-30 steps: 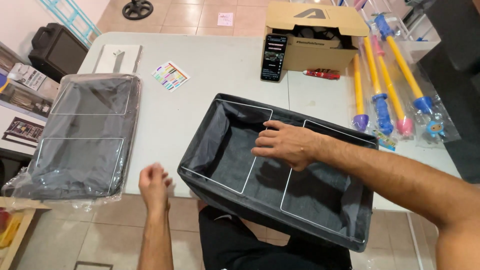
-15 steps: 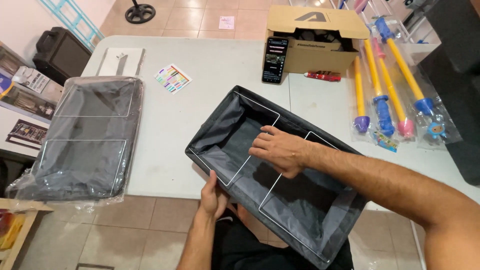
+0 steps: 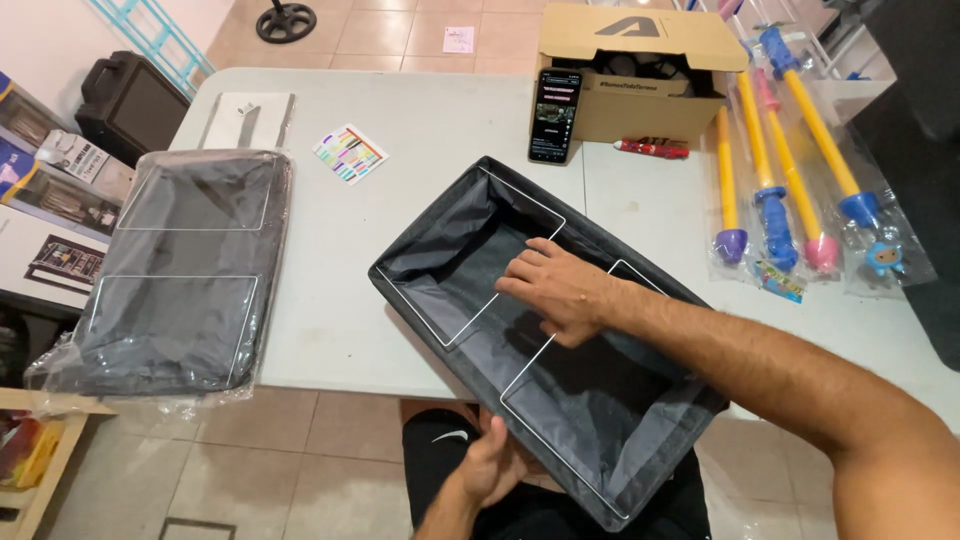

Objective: Unpacking a collapsible storage bin from plastic wrap and unfolding it to its functional shape on a table.

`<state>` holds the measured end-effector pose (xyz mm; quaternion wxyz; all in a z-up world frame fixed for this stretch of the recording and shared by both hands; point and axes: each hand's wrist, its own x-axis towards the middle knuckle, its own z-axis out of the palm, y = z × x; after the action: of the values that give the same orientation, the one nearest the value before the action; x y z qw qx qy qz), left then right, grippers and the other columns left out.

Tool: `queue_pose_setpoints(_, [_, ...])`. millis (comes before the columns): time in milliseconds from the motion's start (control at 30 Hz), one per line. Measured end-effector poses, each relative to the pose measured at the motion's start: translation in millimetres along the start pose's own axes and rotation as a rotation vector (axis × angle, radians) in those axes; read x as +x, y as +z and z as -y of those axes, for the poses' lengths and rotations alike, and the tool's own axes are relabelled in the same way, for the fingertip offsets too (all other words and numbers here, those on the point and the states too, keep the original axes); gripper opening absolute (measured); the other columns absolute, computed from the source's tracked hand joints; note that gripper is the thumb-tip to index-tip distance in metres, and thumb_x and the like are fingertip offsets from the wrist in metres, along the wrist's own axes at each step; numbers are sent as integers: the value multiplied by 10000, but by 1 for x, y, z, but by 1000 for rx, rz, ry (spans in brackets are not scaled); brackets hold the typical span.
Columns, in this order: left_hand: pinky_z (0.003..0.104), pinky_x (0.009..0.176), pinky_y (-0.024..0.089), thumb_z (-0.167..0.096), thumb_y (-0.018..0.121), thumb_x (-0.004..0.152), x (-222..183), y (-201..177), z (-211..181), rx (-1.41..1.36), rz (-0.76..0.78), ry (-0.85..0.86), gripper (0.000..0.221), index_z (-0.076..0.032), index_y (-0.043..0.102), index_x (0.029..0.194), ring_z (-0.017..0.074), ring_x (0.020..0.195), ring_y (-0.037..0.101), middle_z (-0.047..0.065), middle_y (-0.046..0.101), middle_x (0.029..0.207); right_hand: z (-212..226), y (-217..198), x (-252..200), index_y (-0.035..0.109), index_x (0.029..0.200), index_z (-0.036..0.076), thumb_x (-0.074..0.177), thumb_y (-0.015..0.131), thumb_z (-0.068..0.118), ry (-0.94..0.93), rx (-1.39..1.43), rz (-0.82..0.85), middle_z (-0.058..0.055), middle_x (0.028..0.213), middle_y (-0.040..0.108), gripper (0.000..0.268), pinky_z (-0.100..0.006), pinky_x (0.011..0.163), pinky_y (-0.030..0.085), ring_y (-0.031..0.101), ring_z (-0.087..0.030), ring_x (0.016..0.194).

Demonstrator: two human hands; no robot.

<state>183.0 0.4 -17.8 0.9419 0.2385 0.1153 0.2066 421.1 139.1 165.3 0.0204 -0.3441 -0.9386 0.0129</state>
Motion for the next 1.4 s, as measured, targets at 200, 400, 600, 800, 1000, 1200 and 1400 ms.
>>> queue_pose_setpoints(200, [580,977,591,-596,589,879,-6,8,39,8,-203,6,691,-23,624,1263,309,1059,706,148,729,1123,3,-2,1,545,1294,59,573,814,320,12,2,-3,-144,1150,599,813,-563,1087,347,583,-308,1060])
queue_pose_setpoints(400, [381,495,271,-366,730,848,-21,53,-65,1303,-1053,655,537,-149,353,532,131,494,332,-30,322,502,-7,13,-4,555,1273,76,534,806,298,12,22,-19,-135,1100,603,811,-517,1048,377,607,-325,1009])
queue_pose_setpoints(600, [606,1106,389,-748,858,536,29,139,-167,2191,-701,305,1315,-54,376,1544,427,1375,444,230,451,1498,9,13,7,517,1333,82,575,817,343,51,21,88,-100,1217,579,856,-557,1201,272,541,-279,1241])
queue_pose_setpoints(800, [529,910,550,-354,808,669,65,147,-167,2131,-599,-266,1250,-82,95,1660,415,1142,629,211,590,1230,23,-13,-19,368,1542,162,614,917,448,298,-89,237,-154,1555,423,1116,-611,1255,162,330,-323,1508])
queue_pose_setpoints(1000, [519,901,528,-343,731,625,57,140,-166,1990,-635,-212,1186,-64,199,1648,441,1125,625,234,590,1183,65,19,-195,496,1220,-22,862,718,-128,907,474,-1474,-211,1051,571,434,-378,860,520,615,-326,878])
queue_pose_setpoints(1200, [529,867,544,-368,730,605,60,140,-157,1958,-635,-165,1155,-47,285,1622,449,1097,656,259,625,1162,157,227,-269,791,993,17,759,715,45,1390,763,-981,-229,944,788,247,-483,889,570,744,-330,959])
queue_pose_setpoints(1400, [522,918,531,-352,722,631,62,143,-154,1912,-663,-206,1145,-32,252,1624,429,1133,628,237,595,1182,134,214,-226,698,1130,48,775,589,255,1314,1258,-958,-222,1082,729,426,-528,925,542,695,-359,1049])
